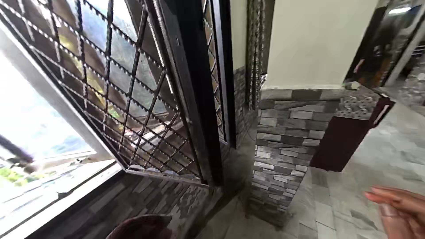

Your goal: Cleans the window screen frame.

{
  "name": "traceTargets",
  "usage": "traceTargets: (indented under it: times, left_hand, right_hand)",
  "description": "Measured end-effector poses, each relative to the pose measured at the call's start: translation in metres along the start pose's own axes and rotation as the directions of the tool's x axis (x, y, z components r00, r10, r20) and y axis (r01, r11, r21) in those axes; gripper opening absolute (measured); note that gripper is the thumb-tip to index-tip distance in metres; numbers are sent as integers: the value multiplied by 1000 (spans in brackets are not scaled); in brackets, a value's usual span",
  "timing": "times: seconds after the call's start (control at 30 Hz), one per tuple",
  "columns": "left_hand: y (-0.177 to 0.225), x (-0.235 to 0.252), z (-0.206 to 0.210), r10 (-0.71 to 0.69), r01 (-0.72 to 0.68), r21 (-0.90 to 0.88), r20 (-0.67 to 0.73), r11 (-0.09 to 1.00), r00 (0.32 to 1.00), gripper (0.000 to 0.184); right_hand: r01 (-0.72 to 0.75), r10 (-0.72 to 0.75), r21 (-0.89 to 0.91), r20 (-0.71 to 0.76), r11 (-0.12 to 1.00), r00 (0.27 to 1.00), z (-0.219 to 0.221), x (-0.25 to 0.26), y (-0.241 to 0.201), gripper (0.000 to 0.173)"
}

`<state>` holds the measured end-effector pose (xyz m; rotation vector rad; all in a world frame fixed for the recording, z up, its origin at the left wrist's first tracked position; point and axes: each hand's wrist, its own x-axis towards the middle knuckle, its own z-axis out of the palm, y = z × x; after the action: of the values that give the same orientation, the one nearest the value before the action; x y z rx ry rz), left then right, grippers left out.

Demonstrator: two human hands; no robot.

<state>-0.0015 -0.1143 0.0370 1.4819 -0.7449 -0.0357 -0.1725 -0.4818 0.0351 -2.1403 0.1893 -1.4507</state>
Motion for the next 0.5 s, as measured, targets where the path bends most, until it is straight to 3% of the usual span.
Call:
traceTargets:
  times: [0.03,0.1,0.27,0.37,0.47,0.5]
  left_hand:
    - [-25,-12,-19,89,-90,-66,-18,994,996,31]
    - [-39,-33,-33,100,-109,-111,-83,988,992,35]
    - [-37,-53,-9,-22,-90,-352,-302,932,953,29]
    - [-35,-56,3,-81,-54,-321,-394,946,916,24]
    - [-49,-61,4,-49,-169,-463,-423,870,905,29]
    - [-56,-61,0,-10,-185,-410,-429,893,903,29]
  right_hand:
    - [8,-8,1,33,1000,999,4,4,7,22]
    - [39,-39,3,109,999,993,16,12,16,20]
    - [89,-113,114,223,990,968,66,37,19,22]
    - [133,-187,221,246,966,951,100,60,10,25]
    - [187,-267,294,260,937,928,127,86,-11,29]
    - [203,-286,299,268,932,920,133,95,-20,30]
